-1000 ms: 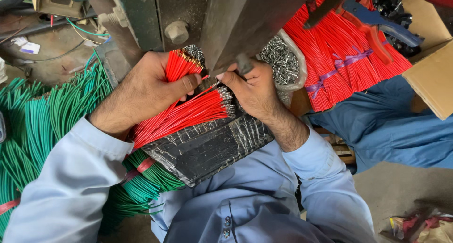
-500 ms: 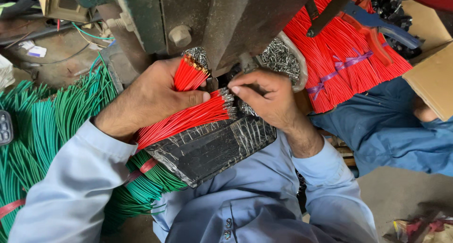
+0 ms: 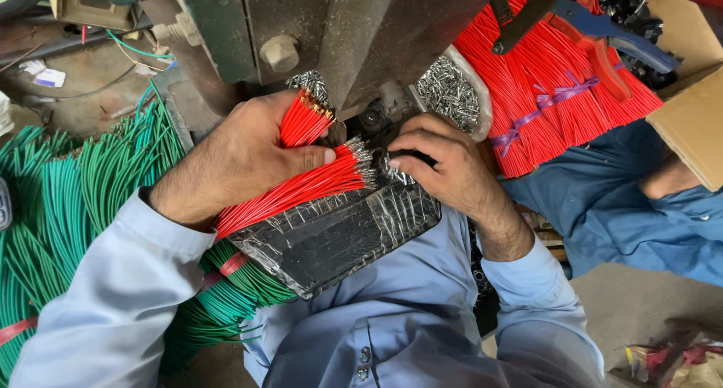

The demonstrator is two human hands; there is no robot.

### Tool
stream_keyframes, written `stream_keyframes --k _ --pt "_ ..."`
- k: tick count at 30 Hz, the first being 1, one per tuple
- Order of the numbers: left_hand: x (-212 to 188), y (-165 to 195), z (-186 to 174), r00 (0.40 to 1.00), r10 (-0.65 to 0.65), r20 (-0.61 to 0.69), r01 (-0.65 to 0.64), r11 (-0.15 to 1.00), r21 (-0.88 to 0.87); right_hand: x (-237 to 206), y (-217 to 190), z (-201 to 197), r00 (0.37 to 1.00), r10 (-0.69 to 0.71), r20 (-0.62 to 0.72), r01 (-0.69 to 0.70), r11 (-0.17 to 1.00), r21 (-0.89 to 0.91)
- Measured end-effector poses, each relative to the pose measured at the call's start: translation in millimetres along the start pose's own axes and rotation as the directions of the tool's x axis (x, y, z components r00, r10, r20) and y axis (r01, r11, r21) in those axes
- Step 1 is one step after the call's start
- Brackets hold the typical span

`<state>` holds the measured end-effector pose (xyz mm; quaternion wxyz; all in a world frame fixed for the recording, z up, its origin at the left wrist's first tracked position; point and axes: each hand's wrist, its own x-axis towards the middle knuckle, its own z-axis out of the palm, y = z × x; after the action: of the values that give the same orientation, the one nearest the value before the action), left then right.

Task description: The person holds a bundle of red insulated wires in one hand and repeatedly inserts a stripped wire end with a metal terminal into a bench crimping press, pulls the press lever to crimp the terminal onto the wire, and places the finished wire into a growing bundle. The person takes terminals from a tray of loose metal terminals beside the press.

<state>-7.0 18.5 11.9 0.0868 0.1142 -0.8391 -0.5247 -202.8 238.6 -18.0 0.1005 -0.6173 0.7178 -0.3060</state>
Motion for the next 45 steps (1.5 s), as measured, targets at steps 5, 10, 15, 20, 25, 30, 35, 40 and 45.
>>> stream_keyframes --k 5,10,15,20,25,30,35,40,45 --pt "0 -2 2 0.999 0.014 -0.034 -0.012 0.998 0.066 -4 2 -19 0.993 -0.1 0.061 0.103 0.993 -0.051" --pt "-2 -9 -2 0.998 0.056 -0.011 -0.057 0.99 -0.126 -6 9 -9 0.999 -0.042 0.031 0.043 0.999 -0.032" --pt "-2 -13 -2 0.999 0.044 -0.022 -0.048 0.965 -0.258 -7 16 -15 0.997 0.039 0.06 -0.044 0.996 0.077" --pt "-2 -12 -3 1.0 0.012 -0.01 -0.014 0.978 -0.21 -6 13 -23 0.994 -0.055 0.093 0.056 0.998 -0.003" --pt "-2 -9 -3 1.0 0.025 -0.019 -0.028 0.981 -0.192 -3 9 -18 0.996 -0.021 0.091 0.026 0.998 -0.05" --pt "0 -11 -2 1.0 0.029 -0.004 -0.029 0.979 -0.201 -7 7 -19 0.998 -0.042 0.05 0.047 0.994 -0.099" --pt "-1 -10 -1 0.999 0.04 -0.008 -0.041 0.98 -0.193 -4 10 -22 0.994 -0.057 0.089 0.064 0.994 -0.085" --pt "0 -9 -2 1.0 0.02 -0.003 -0.02 0.978 -0.207 -5 12 -18 1.0 -0.018 0.016 0.018 1.0 -0.01" --pt "1 -10 -2 1.0 -0.006 0.018 0.009 0.974 -0.226 -4 8 -16 0.997 -0.082 -0.006 0.081 0.992 -0.094"
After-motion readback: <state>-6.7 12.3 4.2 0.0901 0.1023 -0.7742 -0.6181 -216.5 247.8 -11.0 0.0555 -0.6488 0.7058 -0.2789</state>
